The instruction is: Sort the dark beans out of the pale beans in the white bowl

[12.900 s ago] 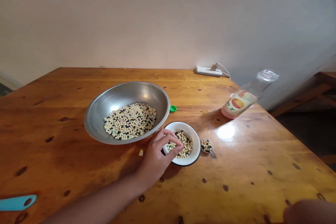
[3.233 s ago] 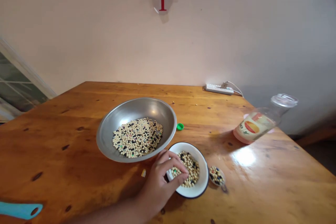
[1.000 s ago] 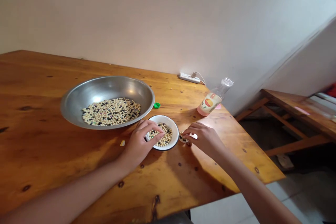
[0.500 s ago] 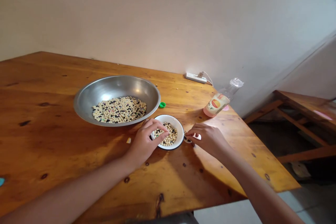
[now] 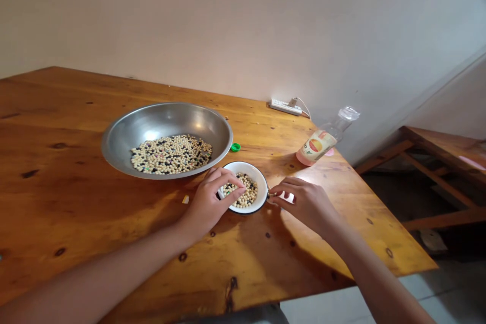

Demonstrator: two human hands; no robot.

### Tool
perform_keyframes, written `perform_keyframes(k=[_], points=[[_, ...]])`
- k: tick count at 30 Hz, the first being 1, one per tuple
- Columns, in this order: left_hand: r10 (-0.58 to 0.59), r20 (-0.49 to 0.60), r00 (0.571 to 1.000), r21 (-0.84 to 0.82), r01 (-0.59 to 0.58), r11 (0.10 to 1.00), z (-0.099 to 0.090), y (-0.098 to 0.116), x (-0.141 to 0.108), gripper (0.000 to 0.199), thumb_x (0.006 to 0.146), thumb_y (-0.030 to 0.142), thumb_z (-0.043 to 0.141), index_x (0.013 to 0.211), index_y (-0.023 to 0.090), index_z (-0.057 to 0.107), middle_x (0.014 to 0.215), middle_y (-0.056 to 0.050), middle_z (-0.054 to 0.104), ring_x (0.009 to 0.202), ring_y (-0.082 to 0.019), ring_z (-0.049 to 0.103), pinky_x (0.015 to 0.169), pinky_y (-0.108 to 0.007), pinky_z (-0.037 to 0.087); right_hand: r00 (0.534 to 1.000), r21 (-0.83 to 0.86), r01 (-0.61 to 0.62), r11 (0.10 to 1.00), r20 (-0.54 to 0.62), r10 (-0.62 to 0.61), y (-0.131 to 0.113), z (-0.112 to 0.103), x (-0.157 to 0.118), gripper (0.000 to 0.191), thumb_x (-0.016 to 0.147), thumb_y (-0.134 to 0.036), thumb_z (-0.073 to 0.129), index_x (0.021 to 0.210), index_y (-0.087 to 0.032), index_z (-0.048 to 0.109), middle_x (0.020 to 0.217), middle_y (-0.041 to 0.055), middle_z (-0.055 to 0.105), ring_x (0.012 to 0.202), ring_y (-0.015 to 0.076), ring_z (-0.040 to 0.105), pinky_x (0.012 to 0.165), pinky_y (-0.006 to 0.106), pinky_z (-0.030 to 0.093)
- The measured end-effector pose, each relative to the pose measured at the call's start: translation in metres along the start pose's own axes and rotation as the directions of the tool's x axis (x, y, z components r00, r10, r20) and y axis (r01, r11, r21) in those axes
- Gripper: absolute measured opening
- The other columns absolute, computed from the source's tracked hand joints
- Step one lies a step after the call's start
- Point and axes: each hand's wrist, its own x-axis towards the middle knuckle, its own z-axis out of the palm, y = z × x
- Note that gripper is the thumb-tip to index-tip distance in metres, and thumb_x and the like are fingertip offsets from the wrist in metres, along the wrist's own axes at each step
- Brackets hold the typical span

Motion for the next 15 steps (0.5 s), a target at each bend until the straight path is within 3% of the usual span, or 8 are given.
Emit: perform_keyframes(k=[9, 15], points=[[0.007, -0.007, 1.000, 0.007, -0.007, 1.000, -0.0003, 0.0003, 0.0001, 0.011, 0.083, 0.028, 0.058, 0.077, 0.021, 0.064, 0.087, -0.001, 0.059, 0.091, -0.017, 0.056, 0.087, -0.030, 0.040, 1.000, -0.088, -0.019, 0.996, 0.007, 0.019, -0.0083, 0.0047, -0.0044, 0.009, 0.081, -0.030, 0.062, 0.078, -0.025, 0.069, 0.077, -0.0009, 0.067, 0.071, 0.0141, 0.061, 0.056, 0.023, 0.036], [0.021, -0.014, 1.000, 0.009, -0.021, 1.000, 0.0004, -0.0007, 0.0004, 0.011, 0.083, 0.027, 0.058, 0.077, 0.021, 0.063, 0.087, -0.002, 0.059, 0.090, -0.018, 0.055, 0.086, -0.031, 0.041, 0.998, -0.001, -0.045, 0.999, -0.043, 0.045, -0.0022, 0.0056, -0.0048, 0.011, 0.081, -0.026, 0.059, 0.075, -0.024, 0.069, 0.074, 0.0002, 0.066, 0.065, 0.0129, 0.060, 0.054, 0.023, 0.040]])
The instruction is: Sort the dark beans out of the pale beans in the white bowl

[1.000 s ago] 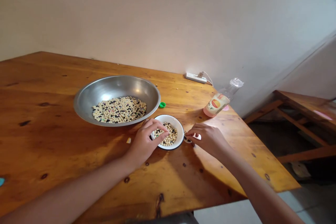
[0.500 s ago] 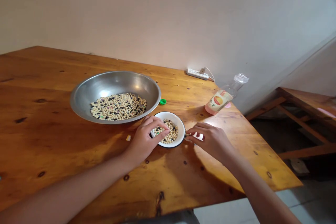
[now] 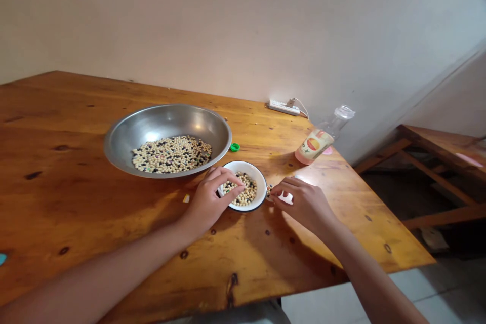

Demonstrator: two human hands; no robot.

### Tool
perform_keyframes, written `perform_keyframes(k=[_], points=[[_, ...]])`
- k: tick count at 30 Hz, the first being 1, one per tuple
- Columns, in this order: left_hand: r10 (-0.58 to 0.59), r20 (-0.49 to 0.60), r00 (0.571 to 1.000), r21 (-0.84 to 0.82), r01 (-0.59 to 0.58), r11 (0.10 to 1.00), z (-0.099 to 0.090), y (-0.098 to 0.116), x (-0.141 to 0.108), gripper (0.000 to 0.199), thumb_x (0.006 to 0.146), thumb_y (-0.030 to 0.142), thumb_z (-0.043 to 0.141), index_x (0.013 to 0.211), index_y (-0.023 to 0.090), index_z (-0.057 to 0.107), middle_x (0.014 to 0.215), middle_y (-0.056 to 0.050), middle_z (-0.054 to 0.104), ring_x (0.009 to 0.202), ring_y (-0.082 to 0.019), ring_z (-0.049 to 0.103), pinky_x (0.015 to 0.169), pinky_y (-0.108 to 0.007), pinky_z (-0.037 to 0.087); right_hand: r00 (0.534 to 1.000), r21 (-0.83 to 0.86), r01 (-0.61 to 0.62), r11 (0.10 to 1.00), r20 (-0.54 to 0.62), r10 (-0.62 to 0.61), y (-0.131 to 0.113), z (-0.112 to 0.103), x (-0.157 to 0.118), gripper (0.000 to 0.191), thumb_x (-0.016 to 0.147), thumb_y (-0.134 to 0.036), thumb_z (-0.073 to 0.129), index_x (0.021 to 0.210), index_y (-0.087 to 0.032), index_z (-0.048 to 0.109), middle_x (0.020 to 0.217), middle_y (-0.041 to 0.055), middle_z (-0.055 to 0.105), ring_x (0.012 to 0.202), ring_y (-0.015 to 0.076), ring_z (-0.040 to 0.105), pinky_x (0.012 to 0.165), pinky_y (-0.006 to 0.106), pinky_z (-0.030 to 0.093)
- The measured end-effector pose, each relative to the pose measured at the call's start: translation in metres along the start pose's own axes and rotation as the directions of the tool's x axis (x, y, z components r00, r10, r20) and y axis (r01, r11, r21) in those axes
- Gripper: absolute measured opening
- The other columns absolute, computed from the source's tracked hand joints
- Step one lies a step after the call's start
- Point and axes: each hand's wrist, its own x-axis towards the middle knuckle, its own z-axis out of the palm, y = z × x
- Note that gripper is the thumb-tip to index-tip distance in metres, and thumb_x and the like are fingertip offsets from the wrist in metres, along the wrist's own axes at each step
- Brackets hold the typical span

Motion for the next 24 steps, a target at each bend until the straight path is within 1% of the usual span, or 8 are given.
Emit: perform_keyframes(k=[2, 4, 7, 9, 12, 14, 19, 24], points=[[0.009, -0.002, 1.000, 0.018, -0.009, 1.000, 0.001, 0.000, 0.000, 0.010, 0.083, 0.026, 0.058, 0.077, 0.021, 0.064, 0.087, -0.001, 0.060, 0.091, -0.018, 0.055, 0.086, -0.031, 0.040, 0.998, 0.155, -0.026, 0.988, -0.046, 0.034, 0.004, -0.003, 0.001, 0.010, 0.080, -0.026, 0.060, 0.076, -0.022, 0.069, 0.073, 0.0007, 0.066, 0.063, 0.0123, 0.060, 0.054, 0.022, 0.044], [0.027, -0.012, 1.000, 0.059, -0.027, 0.998, 0.001, 0.001, -0.001, 0.008, 0.082, 0.024, 0.059, 0.076, 0.021, 0.064, 0.087, -0.001, 0.060, 0.091, -0.018, 0.054, 0.086, -0.031, 0.040, 0.991, 0.371, -0.063, 0.927, -0.083, 0.101, 0.004, -0.009, 0.004, 0.009, 0.078, -0.026, 0.061, 0.077, -0.020, 0.068, 0.073, 0.0015, 0.067, 0.063, 0.0127, 0.061, 0.055, 0.022, 0.048], [0.054, -0.021, 0.998, 0.113, -0.051, 0.992, 0.000, 0.003, -0.001, 0.009, 0.080, 0.023, 0.061, 0.072, 0.020, 0.063, 0.086, -0.002, 0.060, 0.090, -0.019, 0.054, 0.086, -0.031, 0.039, 0.980, 0.672, -0.089, 0.736, -0.071, 0.184, -0.004, -0.017, 0.012, 0.014, 0.076, -0.031, 0.065, 0.078, -0.017, 0.067, 0.077, 0.0034, 0.067, 0.066, 0.0137, 0.062, 0.057, 0.024, 0.053], [0.061, -0.009, 0.998, 0.115, -0.060, 0.992, 0.000, 0.004, -0.001, 0.009, 0.080, 0.022, 0.062, 0.071, 0.020, 0.063, 0.086, -0.002, 0.060, 0.091, -0.019, 0.053, 0.085, -0.031, 0.039, 0.982, 0.813, -0.094, 0.574, -0.018, 0.187, -0.014, -0.018, 0.020, 0.018, 0.075, -0.033, 0.067, 0.080, -0.016, 0.065, 0.081, 0.0037, 0.067, 0.064, 0.0123, 0.061, 0.057, 0.025, 0.053], [0.057, 0.005, 0.998, 0.105, -0.058, 0.993, -0.001, 0.005, -0.002, 0.008, 0.079, 0.020, 0.062, 0.071, 0.019, 0.063, 0.088, -0.002, 0.060, 0.093, -0.019, 0.052, 0.086, -0.031, 0.038, 0.988, 0.927, -0.088, 0.365, 0.033, 0.153, -0.030, -0.010, 0.031, 0.020, 0.072, -0.031, 0.071, 0.081, -0.017, 0.060, 0.083, 0.0024, 0.066, 0.068, 0.0108, 0.061, 0.061, 0.023, 0.052], [0.047, 0.005, 0.999, 0.099, -0.047, 0.994, -0.001, 0.005, -0.002, 0.007, 0.078, 0.018, 0.062, 0.071, 0.019, 0.062, 0.088, -0.002, 0.060, 0.093, -0.019, 0.052, 0.087, -0.032, 0.038, 0.989, 0.954, -0.087, 0.288, 0.048, 0.139, -0.037, -0.003, 0.034, 0.021, 0.071, -0.028, 0.072, 0.081, -0.018, 0.058, 0.084, 0.0016, 0.066, 0.074, 0.0108, 0.061, 0.065, 0.022, 0.051], [0.041, 0.005, 0.999, 0.068, -0.041, 0.997, -0.001, 0.006, -0.002, 0.008, 0.077, 0.016, 0.062, 0.069, 0.019, 0.061, 0.087, -0.001, 0.060, 0.094, -0.019, 0.052, 0.086, -0.030, 0.038, 0.987, 0.954, -0.136, 0.268, 0.108, 0.116, -0.043, 0.006, 0.033, 0.018, 0.072, -0.028, 0.071, 0.082, -0.018, 0.060, 0.081, 0.0008, 0.064, 0.072, 0.0095, 0.059, 0.060, 0.020, 0.048], [0.035, 0.009, 0.999, 0.046, -0.035, 0.998, -0.001, 0.007, -0.002, 0.011, 0.079, 0.016, 0.060, 0.068, 0.019, 0.058, 0.085, 0.000, 0.061, 0.093, -0.018, 0.051, 0.085, -0.030, 0.038, 0.983, 0.946, -0.168, 0.277, 0.139, 0.121, -0.042, 0.006, 0.031, 0.020, 0.072, -0.032, 0.071, 0.084, -0.018, 0.061, 0.082, 0.0023, 0.065, 0.064, 0.0092, 0.057, 0.042, 0.016, 0.040]])
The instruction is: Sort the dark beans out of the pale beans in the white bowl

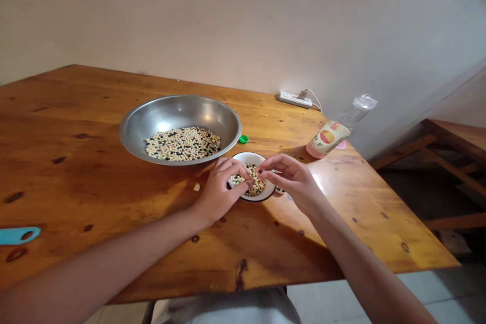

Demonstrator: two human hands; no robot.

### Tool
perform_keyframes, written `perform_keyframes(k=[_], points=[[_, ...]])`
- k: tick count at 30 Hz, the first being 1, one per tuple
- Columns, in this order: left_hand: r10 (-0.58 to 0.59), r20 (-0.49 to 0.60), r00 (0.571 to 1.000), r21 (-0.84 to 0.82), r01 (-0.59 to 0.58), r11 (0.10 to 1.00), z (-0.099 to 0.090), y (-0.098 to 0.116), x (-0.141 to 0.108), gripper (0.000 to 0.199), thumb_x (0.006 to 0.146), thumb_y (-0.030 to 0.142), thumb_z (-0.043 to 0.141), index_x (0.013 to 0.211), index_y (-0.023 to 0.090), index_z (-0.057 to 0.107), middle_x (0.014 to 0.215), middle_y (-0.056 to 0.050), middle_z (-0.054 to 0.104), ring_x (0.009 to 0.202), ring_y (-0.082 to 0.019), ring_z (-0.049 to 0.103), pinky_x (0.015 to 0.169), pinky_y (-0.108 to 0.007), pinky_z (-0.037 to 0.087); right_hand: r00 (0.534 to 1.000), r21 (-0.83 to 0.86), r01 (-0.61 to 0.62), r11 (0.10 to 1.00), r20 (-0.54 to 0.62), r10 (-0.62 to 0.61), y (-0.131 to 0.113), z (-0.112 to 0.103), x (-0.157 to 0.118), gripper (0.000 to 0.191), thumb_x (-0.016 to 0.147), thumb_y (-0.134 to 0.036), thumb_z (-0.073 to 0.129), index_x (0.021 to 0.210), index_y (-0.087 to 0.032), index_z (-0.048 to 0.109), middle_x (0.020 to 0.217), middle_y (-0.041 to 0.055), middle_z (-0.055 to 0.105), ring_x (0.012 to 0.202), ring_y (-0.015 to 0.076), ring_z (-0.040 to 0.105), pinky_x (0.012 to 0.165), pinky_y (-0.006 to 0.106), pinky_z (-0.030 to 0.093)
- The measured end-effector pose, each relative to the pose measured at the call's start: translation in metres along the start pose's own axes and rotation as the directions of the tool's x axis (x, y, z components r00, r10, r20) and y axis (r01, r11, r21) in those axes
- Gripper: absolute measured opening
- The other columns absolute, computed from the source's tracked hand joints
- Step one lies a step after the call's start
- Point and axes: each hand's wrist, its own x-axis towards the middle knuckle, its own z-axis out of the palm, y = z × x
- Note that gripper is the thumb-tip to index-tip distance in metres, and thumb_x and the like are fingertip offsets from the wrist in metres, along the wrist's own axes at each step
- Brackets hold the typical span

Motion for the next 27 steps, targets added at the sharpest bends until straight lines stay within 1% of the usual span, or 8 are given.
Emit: perform_keyframes(k=[2, 5, 8, 17, 23, 27], points=[[0.004, -0.002, 1.000, -0.001, -0.004, 1.000, 0.0004, -0.0008, 0.0005, 0.012, 0.080, 0.017, 0.060, 0.069, 0.020, 0.057, 0.085, 0.000, 0.061, 0.093, -0.018, 0.051, 0.085, -0.030, 0.038, 1.000, 0.003, 0.011, 1.000, -0.006, -0.011, 0.0013, -0.0008, -0.0001, 0.020, 0.071, -0.032, 0.072, 0.083, -0.019, 0.062, 0.081, 0.0023, 0.065, 0.066, 0.0098, 0.057, 0.044, 0.017, 0.041], [0.017, -0.005, 1.000, 0.005, -0.017, 1.000, 0.0008, -0.0020, 0.0006, 0.012, 0.080, 0.018, 0.061, 0.069, 0.020, 0.057, 0.084, 0.000, 0.061, 0.093, -0.017, 0.052, 0.086, -0.029, 0.038, 0.999, -0.002, 0.038, 0.999, -0.026, -0.039, 0.0040, -0.0018, -0.0001, 0.019, 0.071, -0.031, 0.073, 0.083, -0.021, 0.064, 0.081, 0.0012, 0.065, 0.073, 0.0112, 0.059, 0.054, 0.019, 0.046], [0.019, -0.004, 1.000, 0.012, -0.019, 1.000, 0.0011, -0.0021, 0.0000, 0.012, 0.080, 0.016, 0.061, 0.069, 0.019, 0.056, 0.083, 0.001, 0.061, 0.092, -0.017, 0.052, 0.085, -0.029, 0.038, 0.999, -0.029, 0.037, 0.999, -0.036, -0.038, 0.0055, -0.0024, -0.0001, 0.018, 0.071, -0.032, 0.072, 0.083, -0.021, 0.064, 0.081, 0.0012, 0.065, 0.076, 0.0130, 0.060, 0.059, 0.022, 0.049], [0.016, -0.011, 1.000, 0.022, -0.016, 1.000, 0.0010, -0.0016, 0.0001, 0.012, 0.080, 0.016, 0.060, 0.070, 0.019, 0.056, 0.083, 0.001, 0.060, 0.092, -0.017, 0.052, 0.085, -0.030, 0.038, 0.997, -0.067, 0.049, 0.997, -0.057, -0.053, 0.0085, -0.0024, 0.0016, 0.019, 0.070, -0.030, 0.073, 0.084, -0.021, 0.066, 0.084, 0.0018, 0.067, 0.078, 0.0139, 0.061, 0.062, 0.024, 0.050], [0.030, -0.013, 0.999, 0.032, -0.029, 0.999, 0.0011, -0.0022, -0.0004, 0.012, 0.081, 0.017, 0.060, 0.070, 0.019, 0.056, 0.083, 0.001, 0.060, 0.092, -0.017, 0.051, 0.085, -0.029, 0.038, 0.995, -0.035, 0.084, 0.996, -0.046, -0.085, 0.0077, 0.0001, 0.0019, 0.015, 0.070, -0.027, 0.072, 0.081, -0.019, 0.066, 0.084, 0.0017, 0.068, 0.076, 0.0123, 0.062, 0.064, 0.022, 0.050], [0.029, -0.010, 1.000, 0.036, -0.028, 0.999, 0.0017, -0.0023, -0.0003, 0.012, 0.081, 0.018, 0.060, 0.069, 0.019, 0.056, 0.083, 0.000, 0.060, 0.091, -0.017, 0.052, 0.084, -0.030, 0.038, 0.994, -0.040, 0.092, 0.995, -0.048, -0.094, 0.0075, 0.0005, 0.0016, 0.015, 0.070, -0.027, 0.073, 0.080, -0.019, 0.065, 0.082, 0.0017, 0.067, 0.074, 0.0122, 0.061, 0.063, 0.023, 0.050]])
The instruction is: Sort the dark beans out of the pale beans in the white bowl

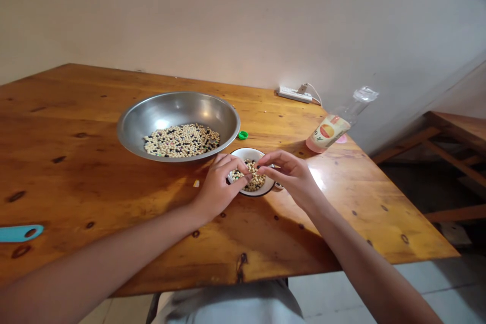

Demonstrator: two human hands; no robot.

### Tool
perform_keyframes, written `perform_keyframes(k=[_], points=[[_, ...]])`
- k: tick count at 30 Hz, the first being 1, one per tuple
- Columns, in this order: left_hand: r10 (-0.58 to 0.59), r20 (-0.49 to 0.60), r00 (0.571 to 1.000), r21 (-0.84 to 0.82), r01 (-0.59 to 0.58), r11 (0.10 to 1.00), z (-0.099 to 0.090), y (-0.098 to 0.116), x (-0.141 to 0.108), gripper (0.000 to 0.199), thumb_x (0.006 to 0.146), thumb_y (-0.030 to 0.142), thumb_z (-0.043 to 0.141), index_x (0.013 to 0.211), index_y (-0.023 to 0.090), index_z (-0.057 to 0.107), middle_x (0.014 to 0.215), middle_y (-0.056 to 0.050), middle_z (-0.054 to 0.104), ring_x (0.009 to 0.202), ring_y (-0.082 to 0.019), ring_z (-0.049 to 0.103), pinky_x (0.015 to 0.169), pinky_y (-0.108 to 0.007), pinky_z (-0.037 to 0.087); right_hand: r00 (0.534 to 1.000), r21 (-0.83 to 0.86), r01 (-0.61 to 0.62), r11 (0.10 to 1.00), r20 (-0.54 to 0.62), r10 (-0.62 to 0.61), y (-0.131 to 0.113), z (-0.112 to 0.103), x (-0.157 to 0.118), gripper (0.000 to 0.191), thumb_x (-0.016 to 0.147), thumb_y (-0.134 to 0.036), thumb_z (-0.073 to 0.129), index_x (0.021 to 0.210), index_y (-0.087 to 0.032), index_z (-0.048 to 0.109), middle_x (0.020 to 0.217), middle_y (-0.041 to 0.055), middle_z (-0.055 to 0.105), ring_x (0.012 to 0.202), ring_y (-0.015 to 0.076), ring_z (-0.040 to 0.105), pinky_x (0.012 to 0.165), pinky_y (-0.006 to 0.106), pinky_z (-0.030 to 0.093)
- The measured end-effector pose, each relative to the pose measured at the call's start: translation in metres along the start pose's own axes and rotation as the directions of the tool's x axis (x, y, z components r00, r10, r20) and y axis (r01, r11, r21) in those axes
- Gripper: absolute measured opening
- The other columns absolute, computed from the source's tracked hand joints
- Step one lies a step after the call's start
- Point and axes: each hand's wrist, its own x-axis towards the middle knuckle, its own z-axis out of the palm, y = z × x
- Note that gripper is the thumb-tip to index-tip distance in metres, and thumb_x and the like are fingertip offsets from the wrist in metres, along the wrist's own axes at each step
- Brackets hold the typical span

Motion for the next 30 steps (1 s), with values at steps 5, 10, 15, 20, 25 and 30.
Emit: perform_keyframes(k=[5, 10, 15, 20, 25, 30], points=[[-0.002, 0.001, 1.000, 0.003, 0.002, 1.000, -0.0008, 0.0007, 0.0003, 0.012, 0.081, 0.018, 0.060, 0.070, 0.020, 0.056, 0.083, 0.001, 0.061, 0.090, -0.018, 0.052, 0.084, -0.030, 0.038, 1.000, 0.003, -0.005, 1.000, 0.004, 0.005, 0.0012, -0.0004, 0.0000, 0.017, 0.070, -0.028, 0.073, 0.082, -0.020, 0.065, 0.081, 0.0014, 0.066, 0.075, 0.0122, 0.061, 0.062, 0.022, 0.049], [-0.001, -0.003, 1.000, -0.001, 0.001, 1.000, -0.0008, 0.0010, 0.0004, 0.012, 0.080, 0.016, 0.060, 0.070, 0.020, 0.056, 0.082, 0.001, 0.060, 0.090, -0.018, 0.052, 0.084, -0.030, 0.038, 1.000, 0.021, -0.002, 1.000, 0.001, 0.002, 0.0014, -0.0006, -0.0005, 0.016, 0.070, -0.027, 0.072, 0.082, -0.020, 0.064, 0.083, 0.0012, 0.067, 0.076, 0.0120, 0.061, 0.062, 0.022, 0.049], [-0.002, -0.007, 1.000, -0.001, 0.002, 1.000, -0.0007, 0.0008, 0.0001, 0.012, 0.080, 0.017, 0.060, 0.069, 0.020, 0.056, 0.081, 0.001, 0.060, 0.090, -0.018, 0.051, 0.083, -0.030, 0.038, 1.000, 0.020, 0.024, 1.000, 0.006, -0.024, 0.0008, 0.0001, -0.0019, 0.015, 0.071, -0.026, 0.072, 0.082, -0.020, 0.063, 0.083, 0.0007, 0.066, 0.078, 0.0118, 0.061, 0.064, 0.022, 0.050], [-0.003, -0.006, 1.000, 0.000, 0.003, 1.000, -0.0011, 0.0009, -0.0001, 0.012, 0.081, 0.019, 0.060, 0.070, 0.020, 0.056, 0.082, 0.001, 0.061, 0.091, -0.018, 0.052, 0.083, -0.030, 0.038, 0.998, -0.005, 0.063, 0.998, 0.013, -0.063, -0.0001, 0.0015, -0.0030, 0.015, 0.072, -0.028, 0.072, 0.081, -0.020, 0.062, 0.085, 0.0014, 0.065, 0.080, 0.0129, 0.062, 0.069, 0.025, 0.053], [0.002, -0.007, 1.000, 0.013, -0.002, 1.000, -0.0004, 0.0004, 0.0004, 0.012, 0.081, 0.020, 0.060, 0.070, 0.021, 0.056, 0.083, 0.000, 0.061, 0.090, -0.019, 0.052, 0.084, -0.031, 0.039, 0.986, -0.190, 0.166, 0.968, 0.030, -0.163, 0.0020, 0.0024, -0.0037, 0.011, 0.078, -0.028, 0.066, 0.086, -0.021, 0.063, 0.087, 0.0029, 0.067, 0.080, 0.0145, 0.064, 0.070, 0.028, 0.054], [0.009, -0.012, 1.000, 0.043, -0.009, 0.999, 0.0001, -0.0016, 0.0008, 0.009, 0.080, 0.020, 0.061, 0.071, 0.021, 0.058, 0.083, 0.000, 0.061, 0.091, -0.019, 0.052, 0.083, -0.031, 0.040, 0.955, -0.426, 0.289, 0.857, 0.069, -0.288, 0.0030, 0.0016, -0.0031, 0.021, 0.080, -0.026, 0.064, 0.101, -0.025, 0.064, 0.097, 0.0036, 0.071, 0.082, 0.0165, 0.065, 0.074, 0.031, 0.052]])
